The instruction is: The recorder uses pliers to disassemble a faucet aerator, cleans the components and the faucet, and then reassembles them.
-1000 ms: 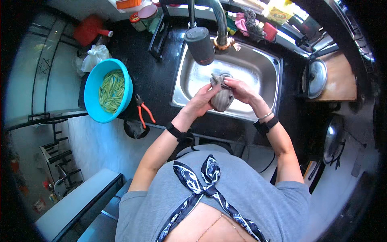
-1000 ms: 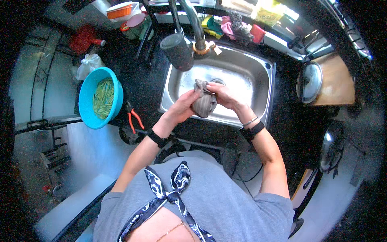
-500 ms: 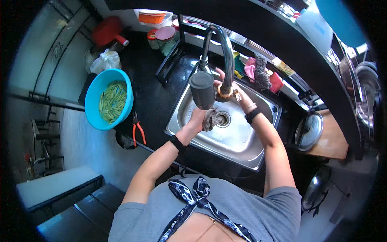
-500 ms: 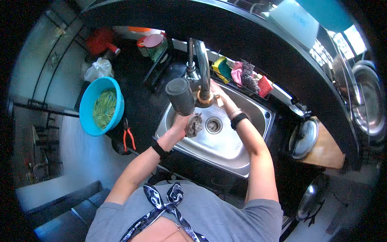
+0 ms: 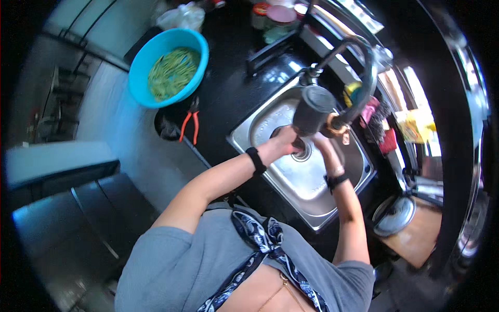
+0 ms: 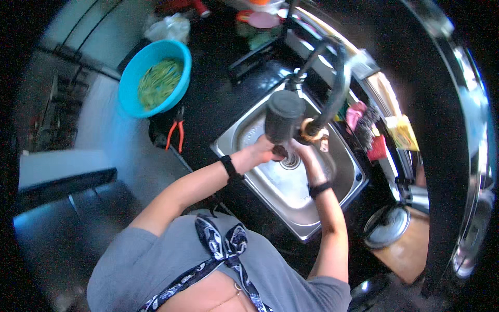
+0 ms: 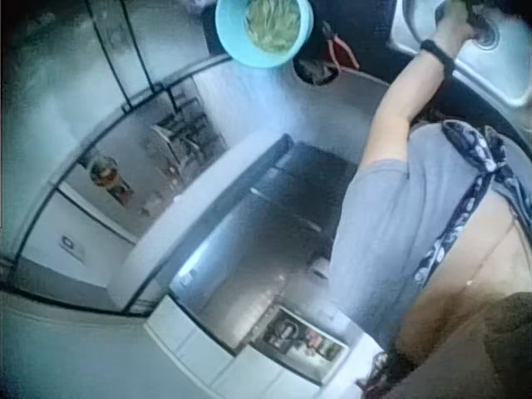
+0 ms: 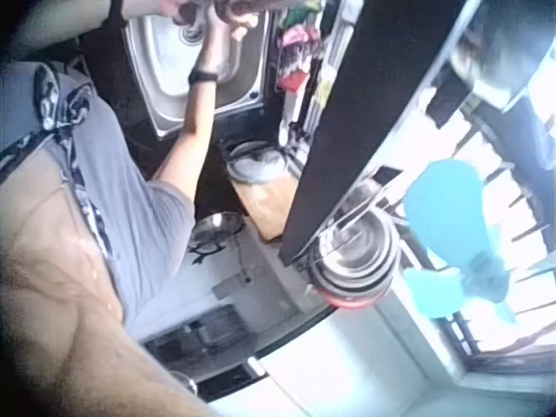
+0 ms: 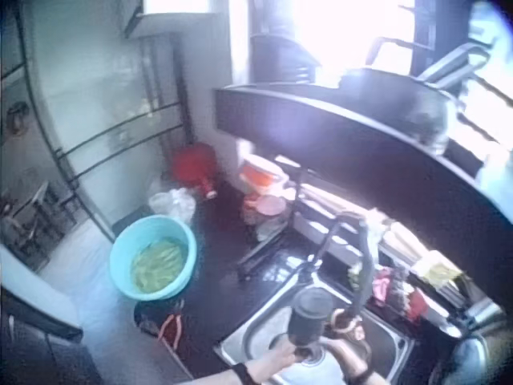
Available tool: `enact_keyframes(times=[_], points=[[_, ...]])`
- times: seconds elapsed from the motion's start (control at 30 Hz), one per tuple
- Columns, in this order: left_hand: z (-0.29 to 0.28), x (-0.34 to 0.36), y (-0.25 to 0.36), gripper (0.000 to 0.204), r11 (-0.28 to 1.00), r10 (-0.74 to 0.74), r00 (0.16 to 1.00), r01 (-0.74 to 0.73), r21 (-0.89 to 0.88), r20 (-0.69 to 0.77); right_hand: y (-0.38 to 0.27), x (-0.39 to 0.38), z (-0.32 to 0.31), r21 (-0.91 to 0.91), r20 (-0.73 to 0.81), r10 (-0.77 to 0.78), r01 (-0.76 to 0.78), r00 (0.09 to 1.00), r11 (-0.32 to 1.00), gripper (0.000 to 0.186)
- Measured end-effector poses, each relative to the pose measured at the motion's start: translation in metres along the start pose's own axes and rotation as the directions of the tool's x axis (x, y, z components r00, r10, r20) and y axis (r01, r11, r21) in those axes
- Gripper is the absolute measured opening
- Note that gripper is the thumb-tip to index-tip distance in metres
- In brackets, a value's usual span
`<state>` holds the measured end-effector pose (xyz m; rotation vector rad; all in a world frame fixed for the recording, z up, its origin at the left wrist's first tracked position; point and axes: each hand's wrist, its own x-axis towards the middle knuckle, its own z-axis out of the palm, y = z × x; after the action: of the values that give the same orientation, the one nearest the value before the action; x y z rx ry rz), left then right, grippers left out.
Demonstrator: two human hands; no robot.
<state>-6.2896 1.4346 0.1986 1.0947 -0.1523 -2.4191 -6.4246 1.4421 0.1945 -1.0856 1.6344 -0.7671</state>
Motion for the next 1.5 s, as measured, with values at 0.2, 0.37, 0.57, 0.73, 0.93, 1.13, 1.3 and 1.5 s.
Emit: enact_keyframes(times=[0.2,0.37,0.57,0.73,0.93,1.13,1.3,1.5], points=[[-0.002,0.002,-0.034,0.025,0.922,0.276,0.927,-0.181,0.343,-0.254,0.089,-0.019,0.025,0.436,0.038,0.218,-0.212,0.975,0.875,0.037],[-0.018,0.011,-0.032,0.026,0.905,0.273,0.947,-0.194,0.378,-0.168,0.061,-0.024,0.035,0.777,0.337,0.41,-0.496,0.848,0.387,0.028],[-0.054,0.061,-0.028,0.056,0.986,0.092,0.99,-0.076,0.146,-0.104,0.066,-0.026,0.054,0.401,0.035,0.155,-0.156,0.987,0.903,0.029],[-0.075,0.059,-0.023,0.022,0.96,0.102,0.994,-0.089,-0.267,0.034,-0.012,-0.04,0.084,-0.048,-0.205,-0.194,0.188,0.959,0.981,0.037],[-0.034,0.024,-0.008,0.01,0.995,0.054,0.989,-0.042,0.09,-0.139,0.089,0.003,0.042,0.172,-0.266,-0.03,0.079,0.964,0.982,0.033],[-0.034,0.013,0.01,0.027,0.998,-0.047,0.987,0.041,0.041,0.153,0.045,-0.018,0.058,0.539,0.255,0.411,-0.482,0.875,0.691,0.018],[-0.071,0.043,-0.012,0.036,0.989,-0.05,0.987,0.027,0.148,0.155,0.009,-0.046,0.089,0.51,-0.082,0.036,0.01,0.996,0.86,0.028],[-0.018,0.025,-0.034,0.023,0.973,0.085,0.929,0.002,0.233,-0.36,0.076,-0.006,0.04,-0.431,-0.272,0.192,-0.298,0.943,0.852,0.045]])
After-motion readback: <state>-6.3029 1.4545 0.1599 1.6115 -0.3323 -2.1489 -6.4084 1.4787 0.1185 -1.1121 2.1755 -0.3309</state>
